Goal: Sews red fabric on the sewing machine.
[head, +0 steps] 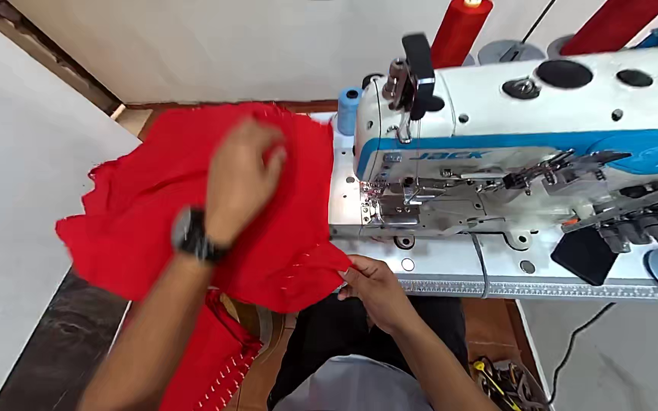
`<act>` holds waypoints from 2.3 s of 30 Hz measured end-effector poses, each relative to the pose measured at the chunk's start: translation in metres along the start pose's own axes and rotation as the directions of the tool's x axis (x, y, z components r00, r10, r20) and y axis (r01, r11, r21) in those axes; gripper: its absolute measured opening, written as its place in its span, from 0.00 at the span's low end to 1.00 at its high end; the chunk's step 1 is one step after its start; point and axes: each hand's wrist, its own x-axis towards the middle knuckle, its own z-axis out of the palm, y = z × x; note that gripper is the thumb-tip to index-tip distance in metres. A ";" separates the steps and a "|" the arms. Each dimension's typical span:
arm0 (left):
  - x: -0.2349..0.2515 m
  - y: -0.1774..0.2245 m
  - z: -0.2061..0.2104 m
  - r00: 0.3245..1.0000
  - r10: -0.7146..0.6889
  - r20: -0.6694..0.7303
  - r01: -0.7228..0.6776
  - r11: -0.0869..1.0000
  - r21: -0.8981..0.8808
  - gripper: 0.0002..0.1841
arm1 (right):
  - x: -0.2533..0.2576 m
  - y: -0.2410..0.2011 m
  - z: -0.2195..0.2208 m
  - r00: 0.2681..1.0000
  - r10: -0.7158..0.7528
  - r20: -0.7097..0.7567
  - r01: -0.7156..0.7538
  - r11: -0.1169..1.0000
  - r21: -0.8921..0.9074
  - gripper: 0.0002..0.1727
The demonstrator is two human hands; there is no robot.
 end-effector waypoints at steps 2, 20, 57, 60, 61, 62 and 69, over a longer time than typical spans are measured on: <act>-0.088 0.026 0.046 0.991 -0.023 0.131 0.058 0.961 -0.271 0.12 | -0.004 0.014 -0.009 0.987 0.160 0.000 -0.159 0.983 0.090 0.13; -0.180 0.091 0.117 0.928 -0.371 0.037 0.324 0.753 -0.573 0.11 | -0.011 0.014 -0.024 0.998 0.007 0.062 0.007 0.973 -0.230 0.13; -0.189 0.073 0.075 0.864 -0.451 -0.224 0.468 0.883 0.026 0.09 | -0.006 0.019 -0.003 0.946 -0.323 -0.025 0.073 0.287 -0.955 0.15; -0.193 0.070 0.079 0.766 -0.602 -0.224 0.435 0.743 -0.510 0.09 | -0.002 0.033 -0.006 0.872 -0.489 -0.025 0.161 0.334 -0.929 0.12; -0.191 0.070 0.080 0.693 -0.706 -0.145 0.401 0.545 -0.736 0.10 | -0.001 0.037 -0.009 0.864 -0.500 -0.057 0.195 0.437 -0.878 0.11; -0.188 0.069 0.079 0.614 -0.789 0.004 0.348 0.267 -0.899 0.12 | -0.001 0.039 -0.010 0.875 -0.469 -0.122 0.209 0.593 -0.778 0.10; -0.186 0.072 0.088 0.745 -0.660 0.096 0.390 0.315 -0.865 0.09 | 0.001 0.019 -0.008 0.962 0.229 -0.147 -0.089 0.775 0.625 0.12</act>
